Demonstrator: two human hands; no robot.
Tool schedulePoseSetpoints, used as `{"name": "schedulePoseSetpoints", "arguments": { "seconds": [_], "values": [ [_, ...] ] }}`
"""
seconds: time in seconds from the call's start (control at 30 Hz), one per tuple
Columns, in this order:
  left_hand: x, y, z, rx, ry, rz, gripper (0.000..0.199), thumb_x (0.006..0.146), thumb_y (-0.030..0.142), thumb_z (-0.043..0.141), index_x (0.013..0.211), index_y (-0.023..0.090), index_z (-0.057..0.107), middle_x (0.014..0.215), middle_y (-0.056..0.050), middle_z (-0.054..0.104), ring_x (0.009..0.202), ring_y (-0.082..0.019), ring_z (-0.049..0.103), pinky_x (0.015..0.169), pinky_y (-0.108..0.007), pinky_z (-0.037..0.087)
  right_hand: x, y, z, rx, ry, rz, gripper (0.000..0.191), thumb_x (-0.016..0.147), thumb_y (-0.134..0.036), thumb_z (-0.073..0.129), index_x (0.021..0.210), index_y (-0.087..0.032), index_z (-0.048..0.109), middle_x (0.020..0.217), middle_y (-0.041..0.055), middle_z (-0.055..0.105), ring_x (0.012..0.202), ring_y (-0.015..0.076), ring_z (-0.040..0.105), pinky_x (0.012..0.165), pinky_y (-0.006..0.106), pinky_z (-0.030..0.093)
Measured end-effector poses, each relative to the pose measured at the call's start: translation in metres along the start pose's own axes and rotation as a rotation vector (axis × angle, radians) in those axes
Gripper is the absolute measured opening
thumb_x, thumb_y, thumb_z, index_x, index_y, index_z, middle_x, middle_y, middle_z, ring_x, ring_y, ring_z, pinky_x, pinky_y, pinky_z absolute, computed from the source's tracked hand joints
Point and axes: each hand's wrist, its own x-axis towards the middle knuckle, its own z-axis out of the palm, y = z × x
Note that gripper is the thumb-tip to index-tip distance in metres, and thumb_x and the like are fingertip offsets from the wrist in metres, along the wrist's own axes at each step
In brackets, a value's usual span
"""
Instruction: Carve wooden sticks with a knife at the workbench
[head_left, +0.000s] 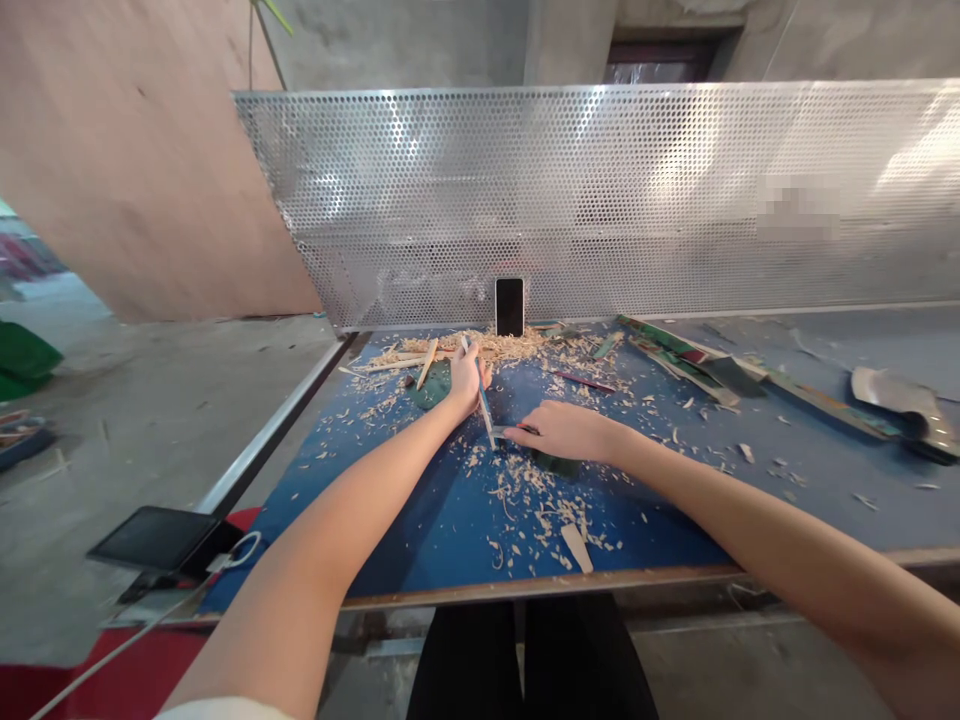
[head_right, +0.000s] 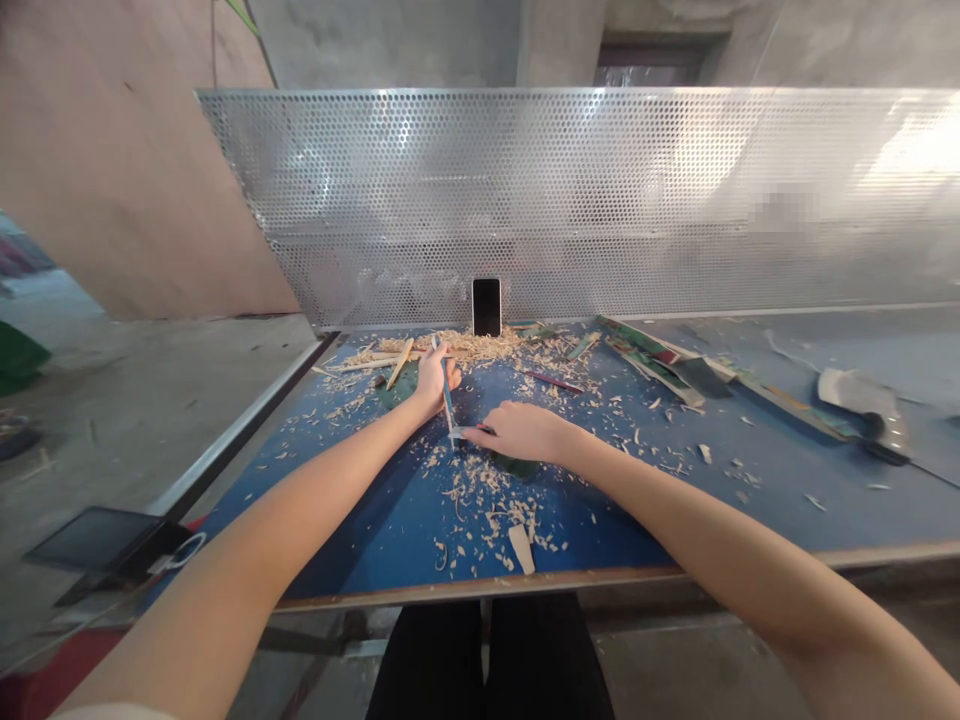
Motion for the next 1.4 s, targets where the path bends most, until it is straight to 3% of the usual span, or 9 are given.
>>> {"name": "schedulePoseSetpoints", "arguments": {
  "seconds": [0.37,0.6,0.77,0.9,0.97,1.13,1.3,1.4],
  "values": [
    [-0.001,0.001,0.004,-0.045,0.041,-0.035,0.037,0.097,0.05,0.072,0.093,0.025,0.045,0.046,0.014,0.03,0.031,-0.008,0.026,0.039,-0.022,0.016,-0.004,-0.004,-0.016,-0.04,-0.079,0.003,0.076,0.11,-0.069,0.03,0.084,-0.019,0.082,0.082,0.0129,0.078,0.077,0.0245,0.072,0.069,0.033,0.045],
    [-0.003,-0.002,0.011,0.014,0.045,0.005,0.031,0.099,0.037,0.069,0.088,0.025,0.042,0.049,0.013,0.028,0.034,-0.007,0.023,0.038,-0.02,0.019,-0.006,-0.005,-0.03,-0.1,-0.106,0.016,0.083,0.107,-0.075,0.027,0.082,-0.018,0.081,0.082,0.0162,0.077,0.074,0.0255,0.07,0.067,0.034,0.043],
    [-0.003,-0.005,0.014,0.064,0.042,-0.004,0.031,0.098,0.035,0.069,0.088,0.025,0.042,0.049,0.013,0.026,0.035,-0.006,0.02,0.037,-0.019,0.018,-0.006,-0.003,-0.034,0.017,-0.193,0.015,0.084,0.103,-0.082,0.029,0.073,-0.017,0.075,0.072,0.0116,0.071,0.057,0.0184,0.055,0.06,0.033,0.035],
    [-0.001,-0.004,0.011,0.061,0.042,-0.016,0.029,0.099,0.036,0.068,0.088,0.025,0.044,0.05,0.013,0.029,0.035,-0.006,0.022,0.038,-0.02,0.018,-0.017,-0.01,-0.031,0.148,-0.362,-0.081,0.08,0.097,-0.088,0.036,0.056,-0.021,0.054,0.052,0.001,0.049,0.048,0.013,0.034,0.055,0.033,0.025],
    [0.0,-0.003,0.01,0.065,0.032,-0.016,0.026,0.099,0.037,0.068,0.089,0.024,0.048,0.049,0.012,0.03,0.034,-0.007,0.024,0.038,-0.021,0.018,-0.023,-0.012,-0.031,0.192,-0.35,-0.116,0.079,0.098,-0.088,0.036,0.055,-0.022,0.045,0.049,-0.0011,0.042,0.048,0.0121,0.028,0.055,0.034,0.022],
    [0.0,-0.002,0.008,0.09,-0.007,-0.03,0.025,0.099,0.044,0.066,0.093,0.024,0.053,0.046,0.012,0.032,0.033,-0.008,0.026,0.037,-0.022,0.019,-0.023,-0.004,-0.033,0.207,-0.104,-0.014,0.074,0.104,-0.08,0.03,0.062,-0.021,0.046,0.059,0.0017,0.052,0.053,0.0136,0.04,0.059,0.034,0.025],
    [-0.001,-0.001,0.006,0.093,-0.01,-0.031,0.031,0.096,0.05,0.069,0.092,0.024,0.052,0.045,0.012,0.032,0.032,-0.008,0.028,0.038,-0.021,0.02,-0.016,0.009,-0.027,0.248,-0.17,0.013,0.065,0.103,-0.075,0.041,0.069,-0.021,0.053,0.064,0.002,0.058,0.056,0.0145,0.046,0.059,0.033,0.028],
    [-0.001,-0.001,0.006,0.1,-0.008,-0.028,0.03,0.097,0.048,0.069,0.091,0.024,0.053,0.045,0.011,0.033,0.032,-0.008,0.029,0.038,-0.022,0.021,-0.017,0.012,-0.027,0.268,-0.12,0.028,0.046,0.095,-0.067,0.064,0.097,-0.021,0.063,0.083,0.0039,0.071,0.067,0.0177,0.058,0.062,0.031,0.034]
  ]
}}
